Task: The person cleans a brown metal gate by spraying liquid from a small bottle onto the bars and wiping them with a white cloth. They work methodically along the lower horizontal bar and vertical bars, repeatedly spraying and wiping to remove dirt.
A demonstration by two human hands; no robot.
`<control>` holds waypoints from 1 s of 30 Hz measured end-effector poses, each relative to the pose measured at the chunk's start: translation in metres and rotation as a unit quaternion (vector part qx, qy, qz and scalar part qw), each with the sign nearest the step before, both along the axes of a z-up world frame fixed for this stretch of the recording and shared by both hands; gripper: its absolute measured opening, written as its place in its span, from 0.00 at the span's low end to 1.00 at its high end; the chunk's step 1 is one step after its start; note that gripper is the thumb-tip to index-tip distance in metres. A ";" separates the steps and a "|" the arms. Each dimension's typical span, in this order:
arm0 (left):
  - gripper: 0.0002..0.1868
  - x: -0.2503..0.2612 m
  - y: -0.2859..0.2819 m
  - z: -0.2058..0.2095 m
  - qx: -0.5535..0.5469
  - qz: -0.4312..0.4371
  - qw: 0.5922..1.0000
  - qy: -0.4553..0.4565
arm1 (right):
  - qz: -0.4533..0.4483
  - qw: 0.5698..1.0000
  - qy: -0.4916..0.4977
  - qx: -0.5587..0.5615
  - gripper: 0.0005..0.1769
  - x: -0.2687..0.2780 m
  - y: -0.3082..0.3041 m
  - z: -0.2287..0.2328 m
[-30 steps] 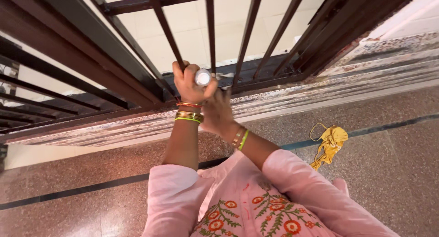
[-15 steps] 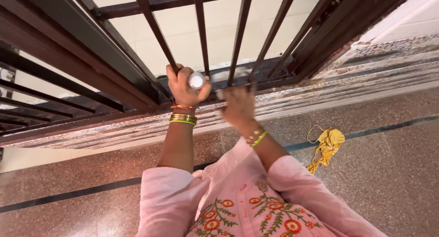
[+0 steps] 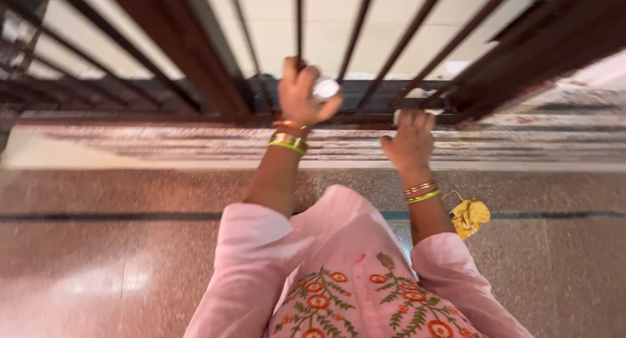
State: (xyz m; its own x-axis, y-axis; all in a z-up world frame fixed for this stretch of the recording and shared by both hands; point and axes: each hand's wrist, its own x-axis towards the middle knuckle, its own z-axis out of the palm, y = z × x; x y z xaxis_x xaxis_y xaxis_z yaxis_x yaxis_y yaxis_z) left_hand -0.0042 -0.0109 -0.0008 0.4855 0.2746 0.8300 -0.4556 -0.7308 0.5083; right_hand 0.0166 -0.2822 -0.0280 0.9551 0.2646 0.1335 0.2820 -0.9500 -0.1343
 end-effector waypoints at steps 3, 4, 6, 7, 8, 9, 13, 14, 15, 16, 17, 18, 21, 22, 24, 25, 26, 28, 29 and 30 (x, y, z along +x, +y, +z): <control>0.27 -0.004 -0.002 0.004 0.002 -0.004 1.000 0.029 | 0.009 1.000 -0.001 -0.006 0.45 0.008 -0.008 -0.012; 0.27 -0.007 -0.002 0.006 0.003 -0.006 0.999 0.044 | 0.014 1.000 0.005 -0.015 0.48 0.010 -0.010 -0.015; 0.27 -0.008 -0.001 0.014 0.006 -0.013 0.998 0.067 | 0.017 0.999 0.010 -0.030 0.54 0.015 -0.012 -0.019; 0.27 -0.012 -0.003 0.018 0.005 -0.017 0.997 0.079 | 0.007 0.999 0.021 -0.025 0.54 0.017 -0.011 -0.021; 0.27 -0.015 -0.004 0.021 0.004 -0.021 0.996 0.090 | -0.004 0.999 0.032 -0.020 0.53 0.018 -0.007 -0.023; 0.26 -0.018 -0.003 0.025 0.004 -0.032 0.994 0.103 | -0.015 0.999 0.043 -0.016 0.53 0.019 -0.003 -0.024; 0.27 -0.033 0.003 0.041 0.008 -0.079 0.983 0.164 | 0.046 0.998 -0.021 -0.027 0.58 0.019 0.031 -0.024; 0.27 -0.037 0.005 0.044 0.010 -0.091 0.979 0.183 | 0.080 0.994 -0.040 -0.058 0.55 0.018 0.044 -0.024; 0.28 -0.040 0.007 0.048 0.029 -0.090 0.980 0.176 | 0.109 0.988 -0.060 -0.089 0.52 0.017 0.057 -0.022; 0.30 -0.043 0.010 0.051 0.049 -0.089 0.980 0.169 | 0.104 0.988 0.004 -0.112 0.44 0.014 0.075 -0.024; 0.31 -0.046 0.010 0.052 0.067 -0.091 0.980 0.163 | 0.095 0.984 0.069 -0.136 0.38 0.008 0.095 -0.029; 0.31 -0.053 0.013 0.051 0.068 -0.096 0.981 0.154 | 0.087 0.974 0.134 -0.158 0.31 0.005 0.106 -0.030; 0.30 -0.093 0.029 0.038 0.058 -0.114 0.980 0.153 | 0.143 0.984 0.070 -0.078 0.32 -0.013 0.136 -0.032; 0.28 -0.107 0.034 0.032 0.051 -0.123 0.977 0.169 | 0.159 0.981 0.064 -0.094 0.32 -0.021 0.148 -0.030; 0.35 -0.130 0.041 0.018 0.037 -0.155 0.968 0.192 | 0.193 0.972 0.055 -0.125 0.31 -0.039 0.180 -0.028; 0.36 -0.144 0.046 0.010 0.029 -0.170 0.962 0.213 | 0.211 0.966 0.053 -0.140 0.31 -0.048 0.191 -0.026; 0.38 -0.157 0.053 0.002 0.021 -0.184 0.955 0.233 | 0.224 0.970 0.017 -0.094 0.34 -0.054 0.200 -0.023; 0.38 -0.174 0.067 -0.012 0.034 -0.210 0.937 0.278 | 0.247 0.968 -0.053 -0.001 0.41 -0.064 0.215 -0.023; 0.36 -0.181 0.074 -0.018 0.029 -0.220 0.923 0.314 | 0.227 0.973 -0.026 0.012 0.44 -0.066 0.220 -0.021; 0.33 -0.188 0.082 -0.024 0.024 -0.230 0.908 0.349 | 0.207 0.978 0.001 0.025 0.47 -0.068 0.223 -0.019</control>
